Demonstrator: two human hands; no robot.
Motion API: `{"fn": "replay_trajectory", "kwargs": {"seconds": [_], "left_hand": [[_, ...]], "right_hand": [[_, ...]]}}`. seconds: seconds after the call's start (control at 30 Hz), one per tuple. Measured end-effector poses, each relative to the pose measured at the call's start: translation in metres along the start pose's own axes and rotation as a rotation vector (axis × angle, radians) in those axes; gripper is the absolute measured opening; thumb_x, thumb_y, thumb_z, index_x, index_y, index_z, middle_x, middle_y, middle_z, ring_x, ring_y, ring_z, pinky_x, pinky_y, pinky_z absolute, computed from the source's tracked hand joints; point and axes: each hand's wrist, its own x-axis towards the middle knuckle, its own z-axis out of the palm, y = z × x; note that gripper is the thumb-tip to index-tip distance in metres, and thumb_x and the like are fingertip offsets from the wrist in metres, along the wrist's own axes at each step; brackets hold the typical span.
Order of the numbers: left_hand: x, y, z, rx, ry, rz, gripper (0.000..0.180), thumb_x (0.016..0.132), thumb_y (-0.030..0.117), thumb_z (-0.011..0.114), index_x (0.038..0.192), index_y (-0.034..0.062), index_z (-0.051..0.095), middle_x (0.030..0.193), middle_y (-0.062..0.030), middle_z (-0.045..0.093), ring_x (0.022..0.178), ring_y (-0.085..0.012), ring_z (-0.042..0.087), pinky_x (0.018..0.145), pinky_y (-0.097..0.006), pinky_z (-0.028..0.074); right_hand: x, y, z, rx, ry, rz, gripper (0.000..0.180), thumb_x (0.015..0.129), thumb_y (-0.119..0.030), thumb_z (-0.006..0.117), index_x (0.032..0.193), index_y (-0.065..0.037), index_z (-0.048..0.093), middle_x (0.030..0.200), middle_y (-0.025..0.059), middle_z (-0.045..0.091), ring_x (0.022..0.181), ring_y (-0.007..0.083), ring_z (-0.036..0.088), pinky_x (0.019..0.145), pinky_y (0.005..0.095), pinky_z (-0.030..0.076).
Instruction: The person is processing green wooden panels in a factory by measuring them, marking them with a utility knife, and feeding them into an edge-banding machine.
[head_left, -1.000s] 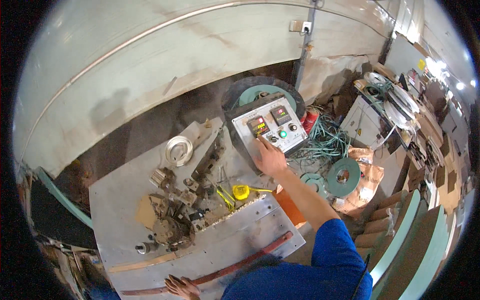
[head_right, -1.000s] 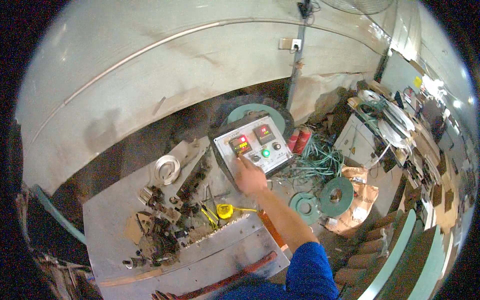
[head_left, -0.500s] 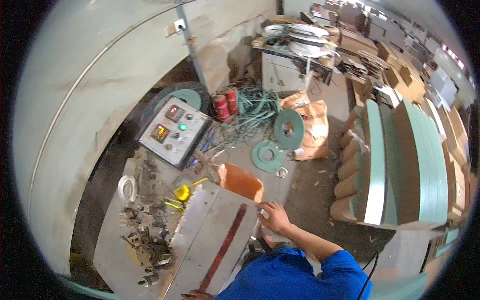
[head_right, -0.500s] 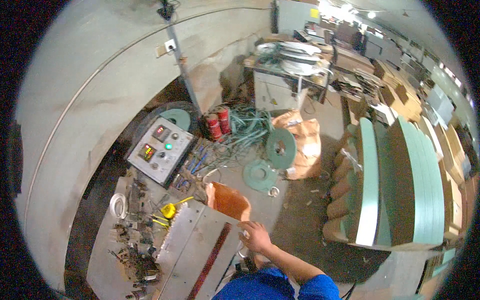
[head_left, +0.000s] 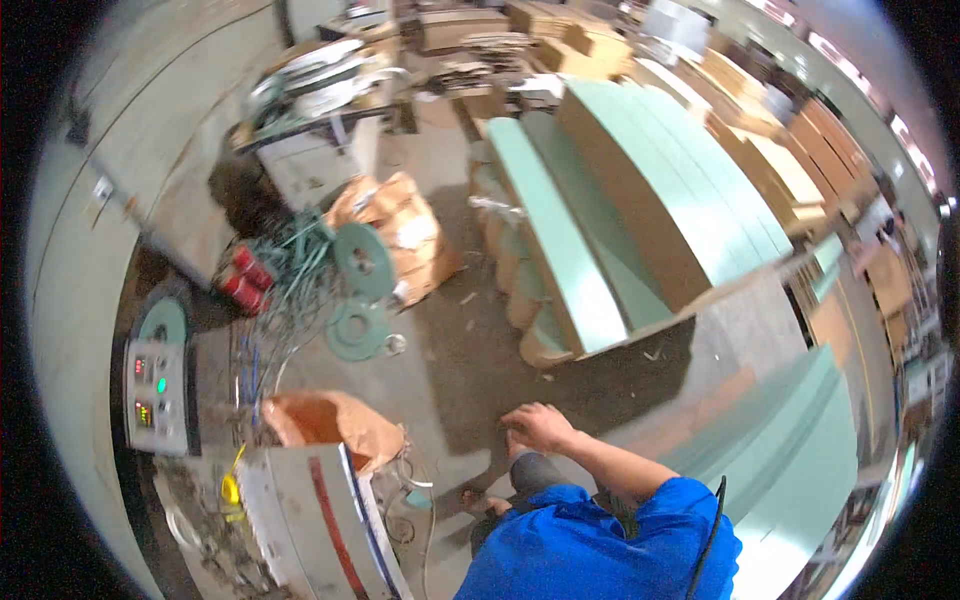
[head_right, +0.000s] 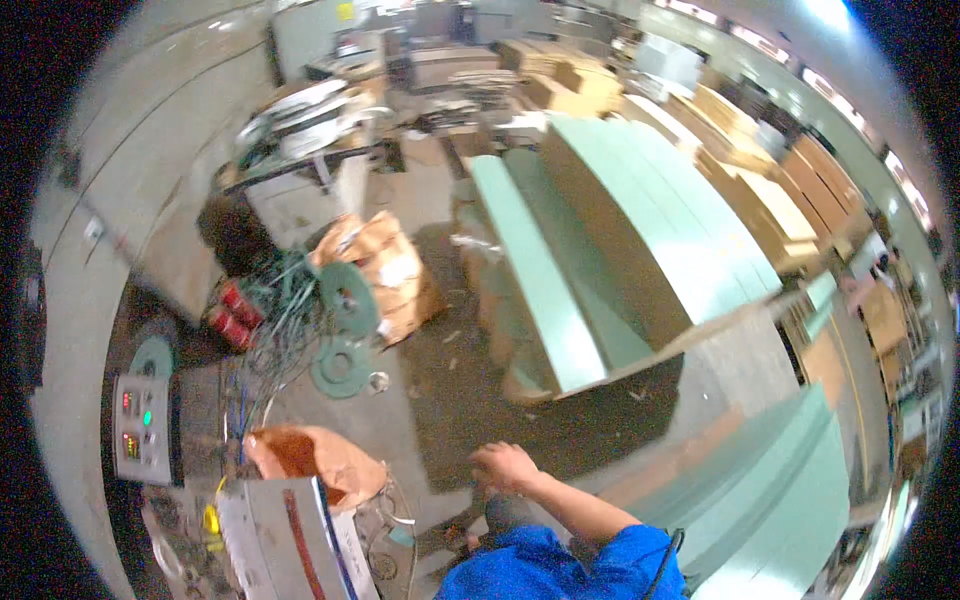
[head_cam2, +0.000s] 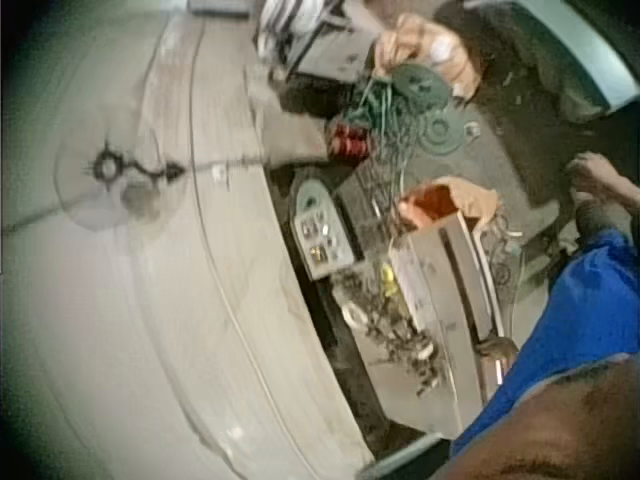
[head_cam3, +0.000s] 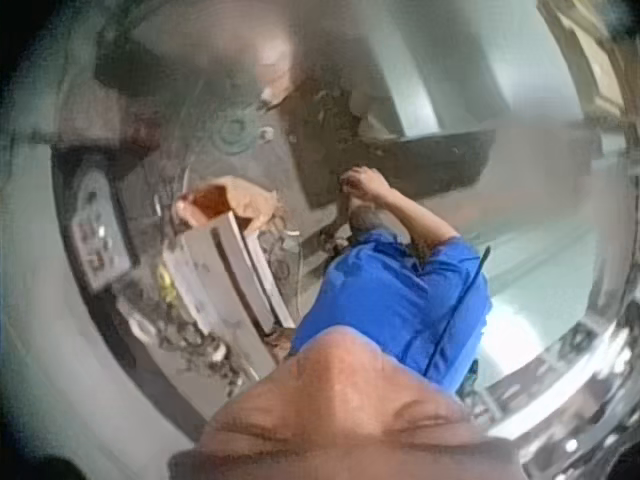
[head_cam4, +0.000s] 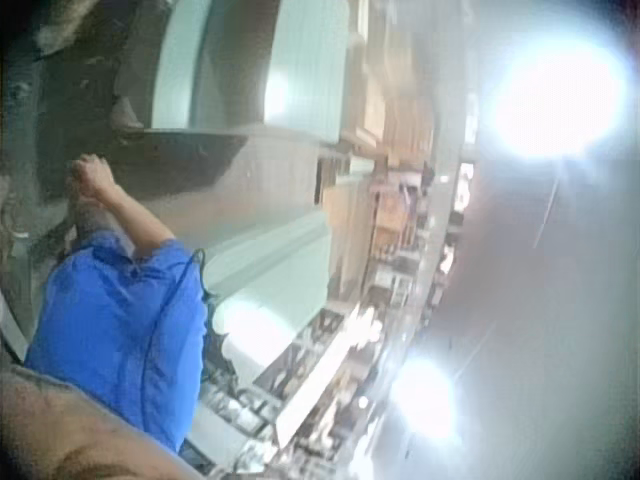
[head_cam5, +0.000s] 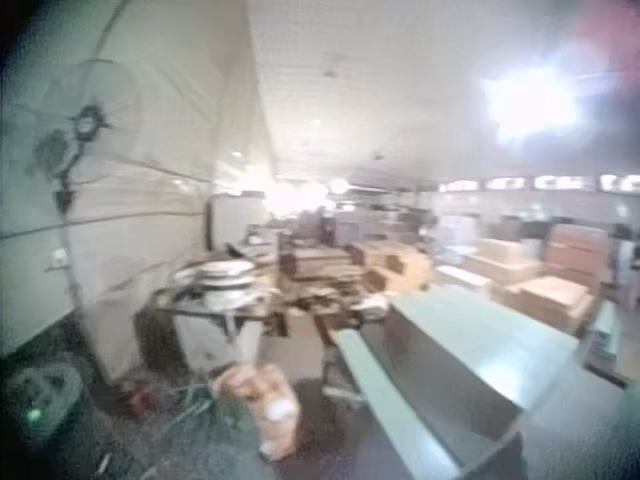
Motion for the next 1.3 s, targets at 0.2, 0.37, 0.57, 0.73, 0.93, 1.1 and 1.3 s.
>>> {"fn": "replay_trajectory", "kwargs": {"seconds": [0.2, 0.37, 0.57, 0.73, 0.93, 1.1, 1.3], "left_hand": [[-0.011, 0.258, -0.06, -0.763, -0.442, 0.355, 0.053, 0.099, 0.043, 0.058, 0.132, 0.0019, 0.06, 0.129, -0.019, 0.063, 0.117, -0.0339, 0.061, 0.096, -0.045, 0.05], [-0.056, 0.441, -0.099, -0.861, -0.817, 0.538, 0.043, 0.101, 0.037, 0.057, 0.129, 0.0047, 0.063, 0.122, -0.0195, 0.067, 0.115, -0.0358, 0.062, 0.098, -0.042, 0.049], [-0.14, 0.665, -0.157, -0.683, -1.406, 0.784, 0.038, 0.1, 0.03, 0.057, 0.129, 0.0053, 0.063, 0.13, -0.0183, 0.064, 0.125, -0.0305, 0.058, 0.105, -0.042, 0.045], [-0.222, 0.822, -0.14, -0.709, -1.519, 0.967, 0.039, 0.098, 0.031, 0.063, 0.125, 0.0032, 0.065, 0.114, -0.0131, 0.073, 0.107, -0.0232, 0.068, 0.094, -0.034, 0.052], [-0.296, 0.82, -0.083, -0.424, -1.991, 0.5, 0.036, 0.102, 0.036, 0.053, 0.121, 0.0071, 0.062, 0.102, -0.0026, 0.065, 0.091, -0.017, 0.059, 0.08, -0.031, 0.049], [-0.331, 0.788, -0.074, -0.518, -2.181, 0.134, 0.048, 0.103, 0.046, 0.048, 0.136, 0.0116, 0.05, 0.125, -0.0047, 0.06, 0.106, -0.0232, 0.058, 0.079, -0.039, 0.05], [-0.261, 0.732, -0.111, -0.606, -2.035, 0.124, 0.051, 0.1, 0.044, 0.055, 0.14, 0.0122, 0.048, 0.135, -0.0063, 0.056, 0.112, -0.0255, 0.058, 0.086, -0.044, 0.048]], "right_hand": [[0.019, 0.161, -0.123, 0.001, 0.416, 0.175, 0.036, 0.088, -0.032, 0.07, 0.119, -0.013, 0.069, 0.118, 0.0135, 0.068, 0.114, 0.0348, 0.061, 0.096, 0.0454, 0.05], [0.047, 0.346, -0.181, 0.056, 0.483, 0.438, 0.036, 0.09, -0.034, 0.068, 0.121, -0.015, 0.068, 0.124, 0.0132, 0.065, 0.121, 0.0337, 0.057, 0.103, 0.0442, 0.047], [0.101, 0.541, -0.155, -0.103, 0.293, 0.649, 0.057, 0.093, -0.042, 0.062, 0.144, -0.019, 0.05, 0.152, 0.0098, 0.044, 0.144, 0.0312, 0.035, 0.117, 0.0496, 0.032], [0.117, 0.555, -0.173, 0.019, 0.029, 0.887, 0.076, 0.094, -0.059, 0.049, 0.157, -0.019, 0.034, 0.164, 0.0079, 0.026, 0.154, 0.0278, 0.015, 0.124, 0.053, 0.007], [0.107, 0.467, -0.053, 0.089, 0.354, 0.724, 0.072, 0.093, -0.052, 0.057, 0.156, -0.024, 0.034, 0.166, 0.0099, 0.022, 0.154, 0.0344, 0.015, 0.124, 0.0545, 0.011], [0.041, 0.453, -0.039, 0.195, 0.521, 0.912, 0.074, 0.088, -0.052, 0.065, 0.152, -0.023, 0.04, 0.16, 0.0097, 0.031, 0.15, 0.0343, 0.022, 0.12, 0.0581, 0.018], [0.005, 0.465, -0.068, 0.746, 0.484, 1.049, 0.079, 0.082, -0.059, 0.072, 0.142, -0.012, 0.054, 0.125, 0.0179, 0.066, 0.113, 0.0342, 0.065, 0.095, 0.0376, 0.053]]}}
